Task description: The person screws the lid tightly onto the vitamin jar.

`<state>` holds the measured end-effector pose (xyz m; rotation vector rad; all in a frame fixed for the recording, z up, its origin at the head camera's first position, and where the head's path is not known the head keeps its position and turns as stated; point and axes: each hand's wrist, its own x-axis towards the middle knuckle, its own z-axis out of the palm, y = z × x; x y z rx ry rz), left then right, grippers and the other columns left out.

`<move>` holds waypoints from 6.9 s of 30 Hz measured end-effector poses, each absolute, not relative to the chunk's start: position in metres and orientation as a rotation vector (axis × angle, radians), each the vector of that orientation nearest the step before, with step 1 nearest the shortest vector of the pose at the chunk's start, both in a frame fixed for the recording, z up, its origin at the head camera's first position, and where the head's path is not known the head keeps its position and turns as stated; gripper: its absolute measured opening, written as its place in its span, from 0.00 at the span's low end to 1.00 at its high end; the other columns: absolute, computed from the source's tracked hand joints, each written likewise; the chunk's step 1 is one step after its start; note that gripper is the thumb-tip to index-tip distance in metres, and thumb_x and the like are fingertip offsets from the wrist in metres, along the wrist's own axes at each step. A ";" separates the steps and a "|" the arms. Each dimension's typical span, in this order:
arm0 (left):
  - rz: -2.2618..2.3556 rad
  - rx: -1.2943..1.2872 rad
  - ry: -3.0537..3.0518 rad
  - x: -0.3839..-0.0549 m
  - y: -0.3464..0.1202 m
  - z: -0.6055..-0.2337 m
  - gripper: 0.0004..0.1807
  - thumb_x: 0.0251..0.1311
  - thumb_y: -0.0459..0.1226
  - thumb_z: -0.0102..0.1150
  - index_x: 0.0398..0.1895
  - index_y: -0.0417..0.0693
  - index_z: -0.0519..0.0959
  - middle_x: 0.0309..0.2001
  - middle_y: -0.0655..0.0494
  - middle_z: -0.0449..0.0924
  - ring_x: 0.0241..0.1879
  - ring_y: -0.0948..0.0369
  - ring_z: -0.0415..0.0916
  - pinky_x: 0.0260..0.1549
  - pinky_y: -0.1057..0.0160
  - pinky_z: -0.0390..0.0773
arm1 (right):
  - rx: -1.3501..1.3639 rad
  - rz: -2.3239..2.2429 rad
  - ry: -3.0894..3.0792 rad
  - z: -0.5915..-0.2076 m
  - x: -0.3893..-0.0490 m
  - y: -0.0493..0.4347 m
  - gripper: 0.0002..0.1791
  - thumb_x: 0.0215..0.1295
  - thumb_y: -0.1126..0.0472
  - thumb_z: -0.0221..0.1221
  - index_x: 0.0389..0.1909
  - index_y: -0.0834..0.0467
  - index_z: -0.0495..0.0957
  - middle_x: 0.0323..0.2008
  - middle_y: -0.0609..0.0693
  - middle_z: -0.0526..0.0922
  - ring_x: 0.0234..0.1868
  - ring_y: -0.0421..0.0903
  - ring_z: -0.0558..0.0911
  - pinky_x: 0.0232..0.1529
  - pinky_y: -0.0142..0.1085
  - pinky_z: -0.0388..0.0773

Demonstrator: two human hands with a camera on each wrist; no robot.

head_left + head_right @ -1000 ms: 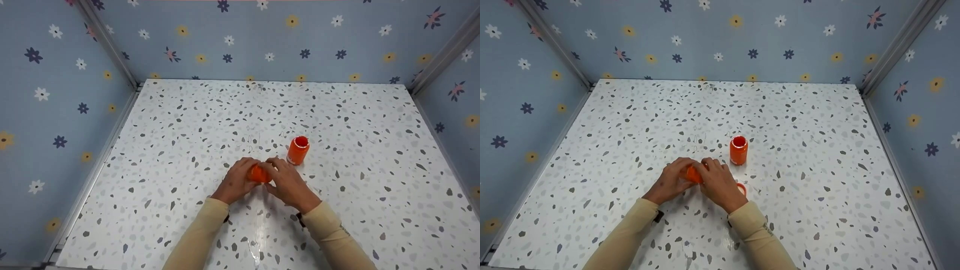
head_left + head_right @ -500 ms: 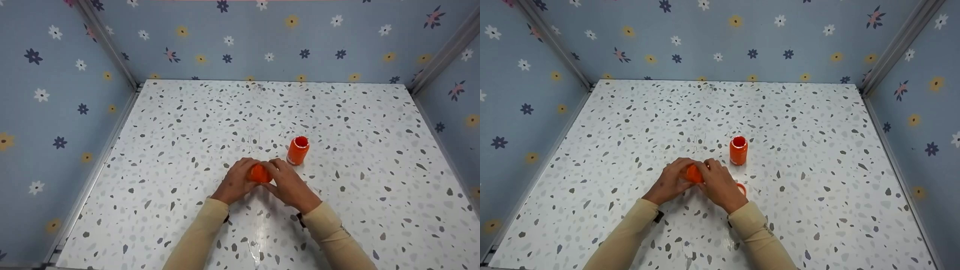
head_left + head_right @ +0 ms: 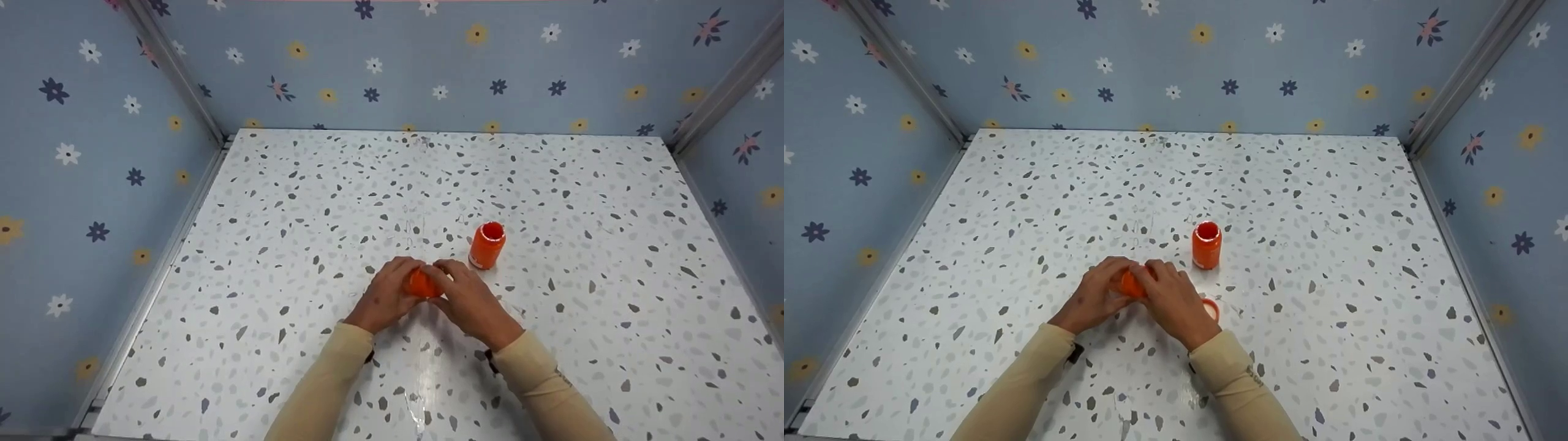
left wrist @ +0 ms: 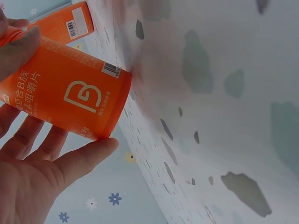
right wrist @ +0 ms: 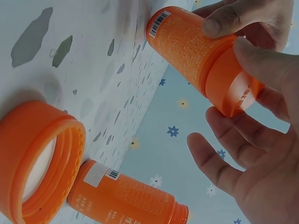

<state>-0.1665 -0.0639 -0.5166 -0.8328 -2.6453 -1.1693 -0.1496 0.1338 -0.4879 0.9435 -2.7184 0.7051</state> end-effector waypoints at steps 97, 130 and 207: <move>-1.776 -0.100 -2.673 -0.219 -0.088 -0.518 0.36 0.63 0.28 0.64 0.73 0.42 0.63 0.67 0.46 0.67 0.69 0.51 0.65 0.66 0.54 0.68 | 0.396 1.472 -2.876 -0.485 -0.218 0.070 0.30 0.73 0.60 0.57 0.73 0.61 0.62 0.64 0.58 0.74 0.58 0.53 0.78 0.59 0.45 0.77; -1.578 -0.330 -2.895 -0.155 -0.077 -0.524 0.36 0.60 0.39 0.70 0.70 0.39 0.68 0.68 0.43 0.69 0.68 0.47 0.65 0.67 0.47 0.66 | 0.496 1.075 -3.076 -0.485 -0.159 0.117 0.36 0.69 0.53 0.62 0.73 0.60 0.63 0.70 0.56 0.68 0.70 0.55 0.68 0.70 0.51 0.64; -1.805 -0.466 -2.860 -0.231 0.054 -0.509 0.35 0.61 0.33 0.68 0.70 0.45 0.66 0.67 0.50 0.72 0.66 0.56 0.68 0.69 0.54 0.63 | 0.451 0.523 -3.079 -0.514 -0.117 0.204 0.21 0.60 0.59 0.70 0.51 0.63 0.79 0.38 0.54 0.80 0.34 0.49 0.78 0.35 0.44 0.78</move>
